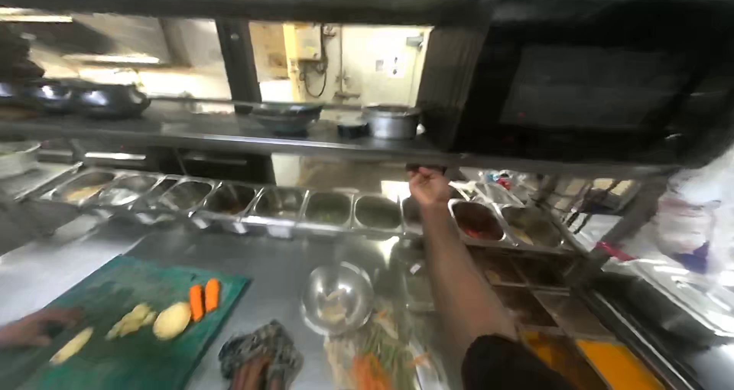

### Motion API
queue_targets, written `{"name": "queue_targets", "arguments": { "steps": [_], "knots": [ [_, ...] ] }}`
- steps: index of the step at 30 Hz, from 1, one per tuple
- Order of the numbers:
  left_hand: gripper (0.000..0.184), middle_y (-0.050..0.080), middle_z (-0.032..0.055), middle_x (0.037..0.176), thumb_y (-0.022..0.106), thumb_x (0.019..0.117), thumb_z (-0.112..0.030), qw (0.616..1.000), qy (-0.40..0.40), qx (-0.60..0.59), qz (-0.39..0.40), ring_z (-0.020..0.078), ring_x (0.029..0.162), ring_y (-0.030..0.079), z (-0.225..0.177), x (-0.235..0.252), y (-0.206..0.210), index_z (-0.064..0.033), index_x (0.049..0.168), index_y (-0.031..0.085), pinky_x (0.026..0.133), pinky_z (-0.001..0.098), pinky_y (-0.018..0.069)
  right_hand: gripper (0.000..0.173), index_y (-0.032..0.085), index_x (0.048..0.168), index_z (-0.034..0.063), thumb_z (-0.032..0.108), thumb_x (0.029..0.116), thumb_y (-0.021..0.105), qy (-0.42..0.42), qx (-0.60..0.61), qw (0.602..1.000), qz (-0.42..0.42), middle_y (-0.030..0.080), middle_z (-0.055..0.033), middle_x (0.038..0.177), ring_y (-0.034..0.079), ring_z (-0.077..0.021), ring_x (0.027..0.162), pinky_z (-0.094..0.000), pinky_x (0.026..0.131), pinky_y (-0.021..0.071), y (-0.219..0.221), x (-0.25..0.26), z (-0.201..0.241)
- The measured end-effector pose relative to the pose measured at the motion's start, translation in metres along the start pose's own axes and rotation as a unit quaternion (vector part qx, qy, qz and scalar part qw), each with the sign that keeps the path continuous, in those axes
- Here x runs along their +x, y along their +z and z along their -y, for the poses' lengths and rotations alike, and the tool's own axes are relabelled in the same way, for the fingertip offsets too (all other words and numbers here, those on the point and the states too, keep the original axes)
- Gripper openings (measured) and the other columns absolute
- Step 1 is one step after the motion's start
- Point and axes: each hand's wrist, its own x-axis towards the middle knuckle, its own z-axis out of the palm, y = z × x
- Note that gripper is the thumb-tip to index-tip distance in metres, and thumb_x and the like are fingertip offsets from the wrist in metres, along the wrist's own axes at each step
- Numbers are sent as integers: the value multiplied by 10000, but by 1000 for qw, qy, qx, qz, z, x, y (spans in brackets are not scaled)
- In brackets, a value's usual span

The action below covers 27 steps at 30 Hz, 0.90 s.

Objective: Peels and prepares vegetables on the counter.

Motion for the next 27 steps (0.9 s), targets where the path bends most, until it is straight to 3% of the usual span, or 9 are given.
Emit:
{"name": "queue_targets", "arguments": {
  "steps": [5, 8, 12, 14, 17, 19, 22, 25, 27],
  "knots": [
    [379, 694, 204, 1147, 664, 857, -272, 999, 13, 9, -41, 406, 1081, 666, 6, -2, 10, -46, 1158, 714, 927, 600, 536, 189, 459, 1185, 100, 79, 1019, 371, 32, -99, 994, 24, 594, -126, 1129, 634, -280, 1015, -496, 909, 548, -7, -6, 19],
    [374, 682, 229, 1169, 646, 875, -220, 999, 17, 20, -27, 435, 1109, 650, 6, -2, 9, -28, 1191, 705, 948, 615, 522, 260, 510, 1266, 120, 79, 1034, 397, 62, -354, 933, 7, 658, -73, 1156, 683, -226, 1004, -426, 832, 581, -35, -42, 22],
    [324, 675, 250, 1177, 654, 920, -115, 999, 10, 27, -20, 446, 1091, 657, -2, 15, 10, -22, 1227, 697, 939, 651, 508, 268, 613, 1253, 36, 135, 1005, 623, 156, -765, 603, 163, 685, -129, 1097, 680, -236, 886, -457, 777, 581, -107, -160, 26],
    [342, 653, 262, 1254, 659, 952, -104, 999, -33, 21, 2, 448, 1142, 644, -16, 28, 5, -22, 1284, 679, 972, 653, 496, 373, 624, 1300, 105, 283, 976, 674, 183, -880, 407, 160, 676, -150, 1196, 693, -332, 990, -580, 829, 574, -139, -231, 35],
    [446, 515, 286, 1406, 668, 899, -132, 999, -31, -7, -28, 471, 1256, 541, -48, 28, -1, -26, 1330, 628, 1024, 649, 459, 574, 473, 1487, 92, 264, 969, 652, 305, -921, 220, 105, 480, -212, 1496, 555, -430, 1290, -588, 967, 525, -159, -306, 47],
    [425, 564, 285, 1312, 639, 847, -226, 996, 79, -16, -50, 477, 1205, 549, -79, 14, 7, -20, 1217, 682, 1005, 646, 443, 565, 478, 1455, 52, 184, 936, 659, 334, -919, 193, 82, 489, -237, 1474, 555, -447, 1283, -574, 952, 533, -172, -331, 50],
    [283, 704, 106, 1167, 657, 913, -326, 962, 256, -51, 82, 289, 1115, 667, -123, 3, 46, -143, 1096, 770, 944, 499, 565, 584, 452, 1454, 28, 178, 934, 673, 363, -911, 191, 47, 494, -251, 1450, 542, -439, 1291, -566, 977, 516, -176, -334, 47],
    [431, 583, 84, 1437, 632, 951, -492, 896, 375, -2, 237, 318, 1352, 520, -147, 5, 81, -236, 1293, 690, 1083, 562, 447, 708, 388, 1478, 0, 225, 906, 740, 360, -907, 216, 18, 544, -282, 1361, 611, -451, 1185, -572, 945, 536, -170, -324, 44],
    [313, 617, 80, 1395, 667, 952, -401, 873, 412, 18, 259, 307, 1337, 538, -139, 8, 91, -211, 1191, 737, 1089, 561, 438, 719, 364, 1486, 25, 237, 907, 734, 345, -914, 214, 15, 640, -251, 1216, 676, -432, 1063, -566, 878, 559, -155, -321, 46]
  ]
}}
